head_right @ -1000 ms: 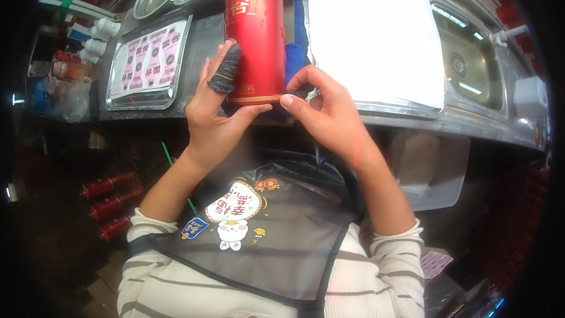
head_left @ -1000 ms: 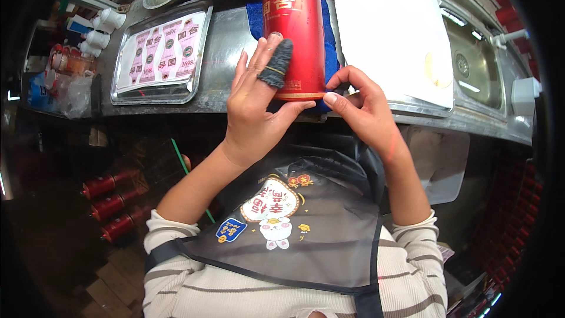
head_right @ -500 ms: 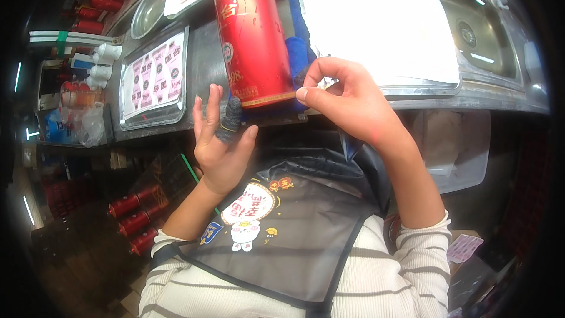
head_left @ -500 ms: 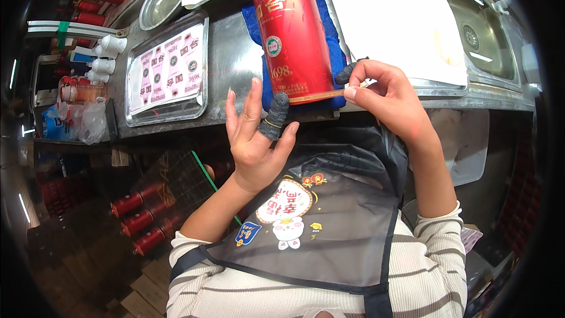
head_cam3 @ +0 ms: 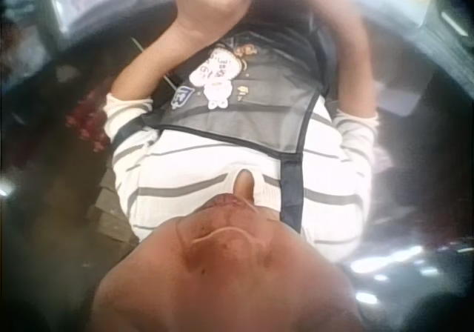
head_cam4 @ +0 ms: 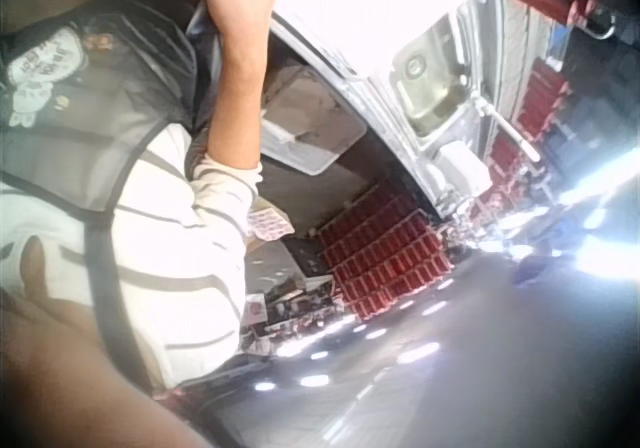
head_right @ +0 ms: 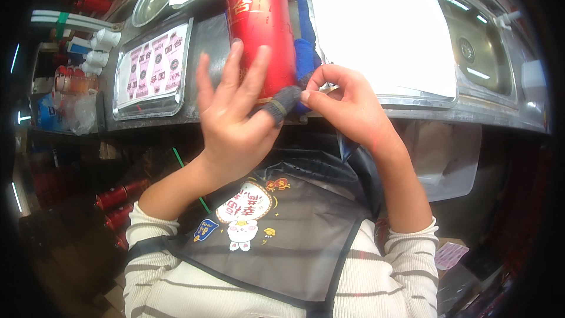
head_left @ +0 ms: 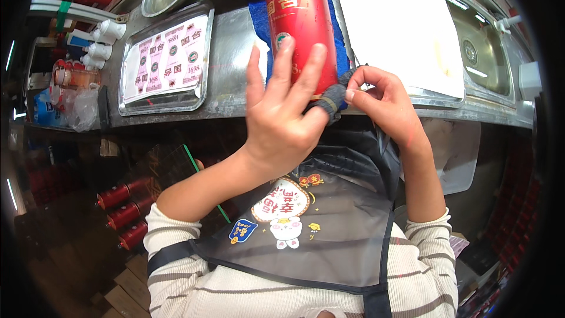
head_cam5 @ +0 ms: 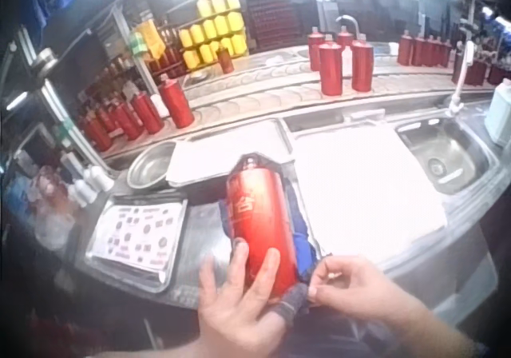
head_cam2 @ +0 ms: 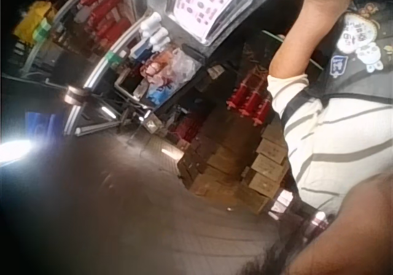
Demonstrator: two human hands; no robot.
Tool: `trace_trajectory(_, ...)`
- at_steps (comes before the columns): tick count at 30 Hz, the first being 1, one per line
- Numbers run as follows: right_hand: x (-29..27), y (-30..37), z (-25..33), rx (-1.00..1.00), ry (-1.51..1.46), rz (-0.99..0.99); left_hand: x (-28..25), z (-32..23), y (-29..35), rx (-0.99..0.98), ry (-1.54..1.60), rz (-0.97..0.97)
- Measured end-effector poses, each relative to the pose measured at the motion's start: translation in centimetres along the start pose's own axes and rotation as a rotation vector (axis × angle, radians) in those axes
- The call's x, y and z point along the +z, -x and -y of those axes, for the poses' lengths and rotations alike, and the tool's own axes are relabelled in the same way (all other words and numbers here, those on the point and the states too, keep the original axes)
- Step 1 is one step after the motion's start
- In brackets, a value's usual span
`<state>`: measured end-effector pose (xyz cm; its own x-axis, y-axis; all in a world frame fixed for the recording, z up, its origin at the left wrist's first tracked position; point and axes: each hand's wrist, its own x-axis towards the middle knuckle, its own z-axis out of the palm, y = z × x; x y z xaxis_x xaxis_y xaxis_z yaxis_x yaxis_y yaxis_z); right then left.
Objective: The person applies a paper label to a red cylindrical container, smooths it, and then wipes the container with a blue cloth. They repeat this process with another container, handling labels and containers one at a time.
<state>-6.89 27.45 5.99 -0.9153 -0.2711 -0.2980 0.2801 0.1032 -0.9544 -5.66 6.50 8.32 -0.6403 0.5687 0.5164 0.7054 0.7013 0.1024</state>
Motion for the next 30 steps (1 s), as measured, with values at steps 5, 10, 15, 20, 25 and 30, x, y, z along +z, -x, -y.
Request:
trace_trajectory(5, 0.1, 0.0, 0.2, 0.015, 0.030, 0.047, 1.9, 1.3, 0.9, -0.115, 0.089, -0.132)
trace_trajectory(10, 0.2, 0.5, 1.3, 0.025, 0.016, 0.034, 1.6, 2.1, 3.3, -0.301, 0.356, -0.174)
trace_trajectory(15, -0.4, 1.2, 2.3, 0.044, 0.053, 0.043, 0.7, 1.1, 6.9, -0.389, 0.338, -0.110)
trace_trajectory(20, -0.2, 1.3, 1.7, 0.000, -0.034, 0.005, 1.2, 0.9, 6.7, -0.357, 0.345, -0.109)
trace_trajectory(25, -0.4, 1.2, 1.5, -0.002, -0.040, -0.016, 0.5, 1.0, 4.6, -0.174, 0.222, -0.103)
trace_trajectory(30, -0.2, 0.9, 1.0, -0.018, -0.046, -0.019, -0.3, 1.0, 3.0, -0.093, 0.122, -0.072)
